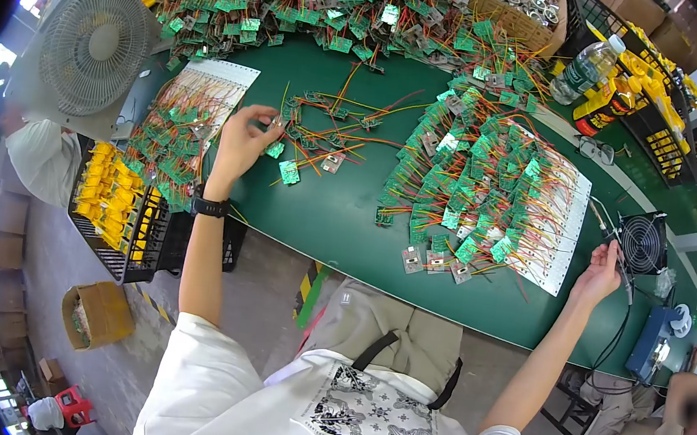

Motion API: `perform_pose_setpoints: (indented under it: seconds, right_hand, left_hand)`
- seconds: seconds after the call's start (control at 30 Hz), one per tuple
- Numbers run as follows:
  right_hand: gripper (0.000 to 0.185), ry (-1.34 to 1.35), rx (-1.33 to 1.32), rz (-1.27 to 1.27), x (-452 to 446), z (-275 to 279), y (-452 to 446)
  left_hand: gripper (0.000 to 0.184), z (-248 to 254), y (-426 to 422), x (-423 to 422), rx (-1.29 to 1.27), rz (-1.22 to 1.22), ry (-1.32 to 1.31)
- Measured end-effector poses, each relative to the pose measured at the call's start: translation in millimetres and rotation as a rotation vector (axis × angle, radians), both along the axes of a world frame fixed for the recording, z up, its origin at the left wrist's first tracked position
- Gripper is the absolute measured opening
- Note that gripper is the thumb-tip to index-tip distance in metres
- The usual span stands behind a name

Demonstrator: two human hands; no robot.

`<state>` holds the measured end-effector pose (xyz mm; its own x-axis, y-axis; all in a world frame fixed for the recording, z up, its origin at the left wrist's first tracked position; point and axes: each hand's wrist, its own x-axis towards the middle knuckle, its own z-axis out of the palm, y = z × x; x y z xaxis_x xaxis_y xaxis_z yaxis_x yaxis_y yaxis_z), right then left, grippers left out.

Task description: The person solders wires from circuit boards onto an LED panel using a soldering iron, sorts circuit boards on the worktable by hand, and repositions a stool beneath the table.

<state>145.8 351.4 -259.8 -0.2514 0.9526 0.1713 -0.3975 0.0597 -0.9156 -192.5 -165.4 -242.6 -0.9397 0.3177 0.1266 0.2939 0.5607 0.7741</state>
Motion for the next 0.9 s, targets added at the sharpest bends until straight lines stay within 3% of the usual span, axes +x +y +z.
perform_pose_setpoints:
  seconds: [0.17, 0.3, 0.37, 0.5, 0.7, 0.83, 0.9]
  right_hand:
    - [0.015, -0.034, -0.011, -0.035, -1.6, -0.2, -2.7]
    - [0.016, -0.067, 0.014, -0.050, -1.2, -0.9, -1.6]
    - [0.016, -0.068, 0.000, -0.051, -1.1, -0.7, -2.2]
    - [0.015, -0.077, -0.003, -0.070, -1.4, 1.5, -4.4]
    - [0.014, -0.086, -0.039, -0.106, -4.4, 4.8, -8.7]
    - [0.014, -0.068, -0.043, -0.099, -2.0, 0.6, -3.5]
    - [0.013, -0.069, -0.025, -0.082, -4.4, 1.9, -3.9]
  left_hand:
    - [0.029, 20.9, 33.8, -15.5, 0.100, -0.043, 0.215]
    - [0.022, 63.1, 68.2, -4.6, -0.019, 0.029, 0.463]
    - [0.023, 75.9, 90.9, 5.3, 0.045, 0.025, 0.516]
    - [0.040, 72.3, 144.8, 15.0, 0.411, -0.190, 0.219]
    - [0.026, 14.6, 186.0, 20.0, 0.301, -0.219, 0.004]
    - [0.022, 14.5, 181.1, 23.4, 0.420, -0.217, -0.172]
    - [0.021, 21.0, 179.3, 21.8, 0.630, -0.192, -0.289]
